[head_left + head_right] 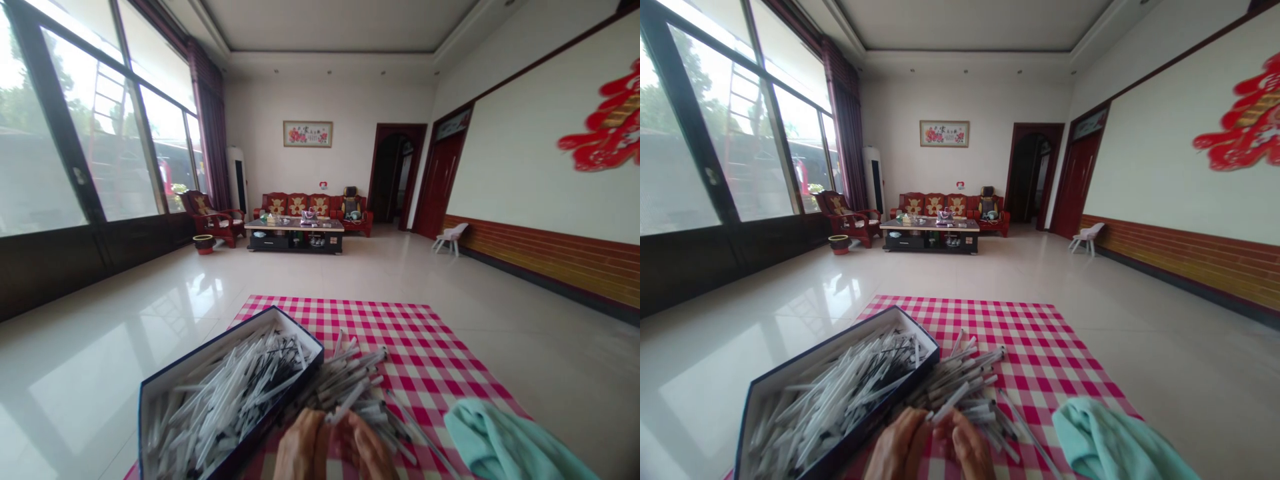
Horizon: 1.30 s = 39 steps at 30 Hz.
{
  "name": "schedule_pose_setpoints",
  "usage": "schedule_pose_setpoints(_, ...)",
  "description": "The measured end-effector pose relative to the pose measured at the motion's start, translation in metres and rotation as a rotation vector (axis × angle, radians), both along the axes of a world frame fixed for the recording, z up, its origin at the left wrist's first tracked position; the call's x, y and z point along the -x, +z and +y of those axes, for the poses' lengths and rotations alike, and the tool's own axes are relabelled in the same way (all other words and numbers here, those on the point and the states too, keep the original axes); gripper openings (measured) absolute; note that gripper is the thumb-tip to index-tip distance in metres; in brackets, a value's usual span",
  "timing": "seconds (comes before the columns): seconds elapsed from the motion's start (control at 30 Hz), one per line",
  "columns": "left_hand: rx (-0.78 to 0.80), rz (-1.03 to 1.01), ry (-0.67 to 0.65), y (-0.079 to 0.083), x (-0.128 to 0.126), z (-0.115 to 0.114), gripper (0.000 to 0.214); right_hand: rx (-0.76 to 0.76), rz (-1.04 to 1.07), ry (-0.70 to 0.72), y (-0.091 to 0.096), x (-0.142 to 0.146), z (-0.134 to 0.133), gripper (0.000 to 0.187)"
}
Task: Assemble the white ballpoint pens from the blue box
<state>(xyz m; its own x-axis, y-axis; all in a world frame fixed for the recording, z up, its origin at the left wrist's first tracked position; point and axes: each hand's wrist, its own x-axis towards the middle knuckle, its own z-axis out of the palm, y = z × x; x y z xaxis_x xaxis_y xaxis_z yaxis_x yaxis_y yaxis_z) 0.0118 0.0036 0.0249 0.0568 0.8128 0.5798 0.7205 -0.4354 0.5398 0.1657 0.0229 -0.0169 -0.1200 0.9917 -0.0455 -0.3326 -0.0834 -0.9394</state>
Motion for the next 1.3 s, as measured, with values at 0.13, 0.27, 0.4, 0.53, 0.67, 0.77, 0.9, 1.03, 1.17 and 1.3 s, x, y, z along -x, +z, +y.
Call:
schedule_pose_setpoints(0.13, 0.047, 0.251, 0.289, 0.052, 0.056, 0.022, 0.030, 0.103, 0.080, 0.021, 0.000, 0.000, 0.008, 0.062)
schedule_pose_setpoints(0.27, 0.238, 0.435, 0.559, 0.079, 0.120, 0.034, 0.032, 0.106, 0.115, 0.003, 0.003, 0.002, 0.007, 0.060)
schedule_pose_setpoints(0.4, 0.349, 0.443, 0.619, 0.080, 0.154, 0.038, 0.035, 0.091, 0.147, -0.023, 0.006, 0.006, 0.005, 0.055)
schedule_pose_setpoints(0.53, 0.196, 0.416, 0.555, 0.075, 0.135, 0.032, 0.037, 0.088, 0.206, -0.058, 0.009, 0.008, 0.003, 0.047)
schedule_pose_setpoints(0.67, 0.154, 0.332, 0.287, 0.067, 0.076, 0.020, 0.027, -0.002, 0.137, -0.093, 0.010, 0.008, 0.000, 0.045)
schedule_pose_setpoints(0.77, 0.299, 0.391, 0.120, 0.054, 0.032, 0.016, 0.030, -0.057, 0.052, -0.115, 0.010, 0.006, -0.001, 0.046)
schedule_pose_setpoints(0.9, 0.436, 0.463, 0.120, 0.035, 0.002, 0.023, 0.028, -0.006, 0.019, -0.104, 0.012, 0.007, -0.002, 0.047)
schedule_pose_setpoints(1.03, 0.480, 0.498, 0.143, 0.024, -0.003, 0.034, 0.026, 0.050, 0.040, -0.134, 0.019, 0.012, -0.006, 0.046)
schedule_pose_setpoints(1.17, 0.494, 0.514, 0.152, 0.019, -0.003, 0.037, 0.026, 0.059, 0.061, -0.152, 0.022, 0.014, -0.009, 0.044)
schedule_pose_setpoints(1.3, 0.500, 0.528, 0.154, 0.019, -0.007, 0.035, 0.030, 0.030, 0.061, -0.094, 0.019, 0.012, -0.007, 0.046)
